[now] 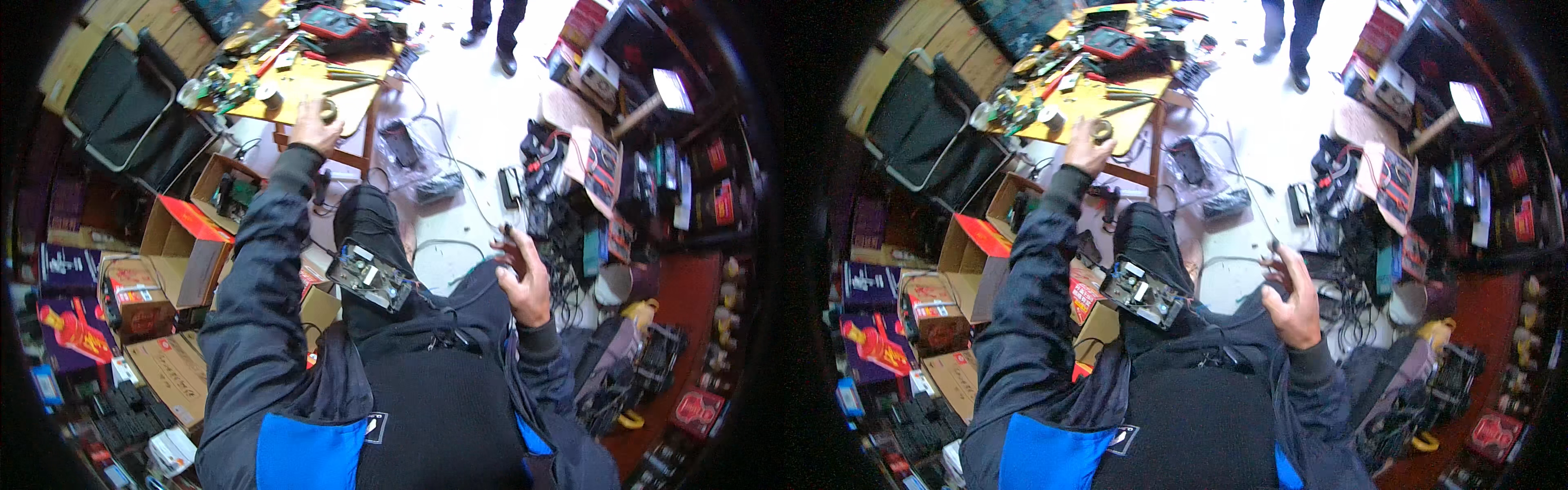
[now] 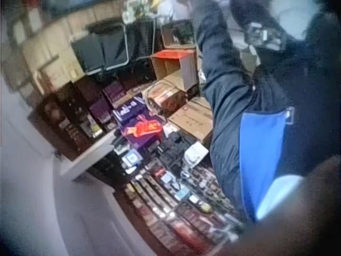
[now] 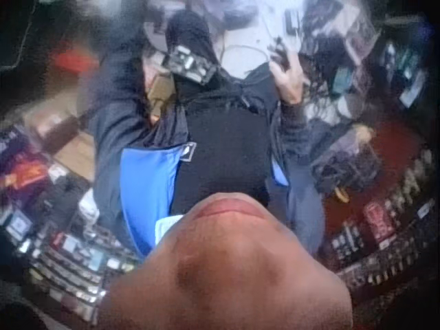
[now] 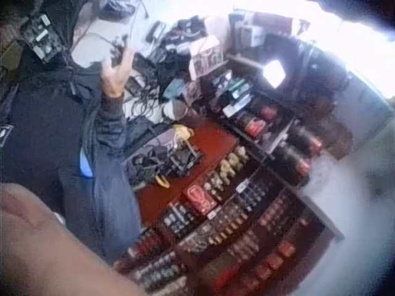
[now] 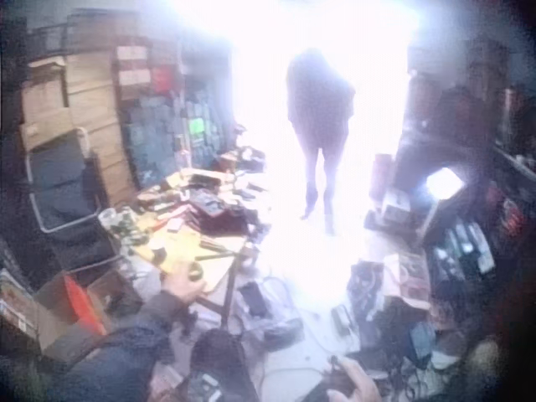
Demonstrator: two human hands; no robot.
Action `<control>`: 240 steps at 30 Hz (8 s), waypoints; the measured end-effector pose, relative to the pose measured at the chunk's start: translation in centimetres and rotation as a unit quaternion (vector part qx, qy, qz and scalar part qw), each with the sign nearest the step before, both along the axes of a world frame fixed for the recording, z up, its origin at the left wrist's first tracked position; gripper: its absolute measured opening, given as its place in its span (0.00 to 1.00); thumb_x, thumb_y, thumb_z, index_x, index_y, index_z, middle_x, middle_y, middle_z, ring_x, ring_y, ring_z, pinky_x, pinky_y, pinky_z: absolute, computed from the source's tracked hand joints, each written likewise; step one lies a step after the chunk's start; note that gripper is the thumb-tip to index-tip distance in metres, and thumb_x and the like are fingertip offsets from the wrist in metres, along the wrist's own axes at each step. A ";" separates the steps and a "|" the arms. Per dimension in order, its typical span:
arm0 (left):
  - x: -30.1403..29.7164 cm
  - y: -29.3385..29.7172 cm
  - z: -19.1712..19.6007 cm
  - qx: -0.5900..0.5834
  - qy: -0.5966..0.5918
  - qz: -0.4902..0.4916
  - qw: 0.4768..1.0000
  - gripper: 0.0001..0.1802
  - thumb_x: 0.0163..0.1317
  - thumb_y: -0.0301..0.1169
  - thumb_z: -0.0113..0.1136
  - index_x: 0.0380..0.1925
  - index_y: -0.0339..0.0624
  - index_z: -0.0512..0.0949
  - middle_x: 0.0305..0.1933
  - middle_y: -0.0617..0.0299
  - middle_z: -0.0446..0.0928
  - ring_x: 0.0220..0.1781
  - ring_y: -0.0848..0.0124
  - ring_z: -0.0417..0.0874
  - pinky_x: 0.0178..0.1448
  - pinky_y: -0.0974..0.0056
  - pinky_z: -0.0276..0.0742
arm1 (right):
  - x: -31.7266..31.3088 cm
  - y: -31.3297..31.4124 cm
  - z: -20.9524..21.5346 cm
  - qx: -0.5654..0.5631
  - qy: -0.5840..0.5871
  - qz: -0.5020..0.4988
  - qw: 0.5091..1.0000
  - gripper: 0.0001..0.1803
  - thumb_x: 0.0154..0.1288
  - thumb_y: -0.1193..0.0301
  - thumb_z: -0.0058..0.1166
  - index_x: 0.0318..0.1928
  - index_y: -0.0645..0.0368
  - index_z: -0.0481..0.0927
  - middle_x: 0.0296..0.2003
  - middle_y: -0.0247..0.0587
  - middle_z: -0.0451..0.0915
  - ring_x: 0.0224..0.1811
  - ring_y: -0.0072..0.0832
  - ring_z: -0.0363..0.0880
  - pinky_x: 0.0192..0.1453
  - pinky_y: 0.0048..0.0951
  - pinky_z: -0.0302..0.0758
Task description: The person sits on the floor and repairs a small electronic device. They strip wire ends with pliers, twist the wires, and wrap them with electrical tape. The person then connects the wires to the device and continues wrapping the connections with tape.
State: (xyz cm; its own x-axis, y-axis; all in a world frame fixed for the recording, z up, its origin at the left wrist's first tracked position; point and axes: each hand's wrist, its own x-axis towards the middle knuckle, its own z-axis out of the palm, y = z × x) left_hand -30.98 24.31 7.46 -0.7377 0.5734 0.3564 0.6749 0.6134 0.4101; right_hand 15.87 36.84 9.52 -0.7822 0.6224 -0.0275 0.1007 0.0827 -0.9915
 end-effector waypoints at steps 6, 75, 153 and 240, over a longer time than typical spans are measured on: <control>16.4 -5.5 7.5 0.148 -0.113 -0.282 0.941 0.23 0.59 0.30 0.77 0.54 0.36 0.84 0.55 0.48 0.84 0.59 0.55 0.86 0.65 0.56 0.80 | -2.5 -0.2 2.6 -0.193 0.149 0.080 0.967 0.59 0.58 0.66 0.68 0.86 0.66 0.52 0.84 0.55 0.57 0.82 0.48 0.65 0.82 0.45 0.65; 31.8 -13.4 -0.3 0.238 -0.737 0.031 0.631 0.23 0.79 0.43 0.64 0.60 0.34 0.81 0.43 0.55 0.86 0.30 0.74 0.85 0.24 0.73 0.73 | -1.1 -5.9 -1.2 -0.287 -0.026 0.307 0.907 0.04 0.68 0.77 0.63 0.39 0.62 0.80 0.67 0.50 0.80 0.65 0.30 0.80 0.71 0.37 0.74; 31.4 -14.8 -1.0 0.143 -0.449 0.050 0.881 0.10 0.67 0.24 0.67 0.46 0.32 0.86 0.35 0.62 0.83 0.33 0.77 0.83 0.40 0.68 0.81 | -11.6 -6.3 -2.2 0.204 -0.045 0.410 0.888 0.14 0.62 0.69 0.62 0.44 0.62 0.91 0.39 0.59 0.88 0.45 0.56 0.89 0.54 0.49 0.85; 30.7 -15.0 -1.1 0.253 -0.669 0.104 0.692 0.11 0.77 0.30 0.61 0.48 0.32 0.85 0.33 0.60 0.86 0.29 0.73 0.87 0.35 0.70 0.80 | -8.6 -6.0 -5.9 0.031 0.070 0.356 0.931 0.07 0.65 0.75 0.65 0.42 0.64 0.89 0.46 0.44 0.89 0.48 0.35 0.89 0.55 0.33 0.83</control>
State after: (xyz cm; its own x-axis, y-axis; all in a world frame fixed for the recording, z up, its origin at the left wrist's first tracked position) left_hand -0.24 9.32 6.36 -0.6494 0.4575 -0.6075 -0.5962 0.1897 0.7801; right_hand 7.31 30.85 3.67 -0.9905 -0.0587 0.1241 -0.1311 0.1363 -0.9820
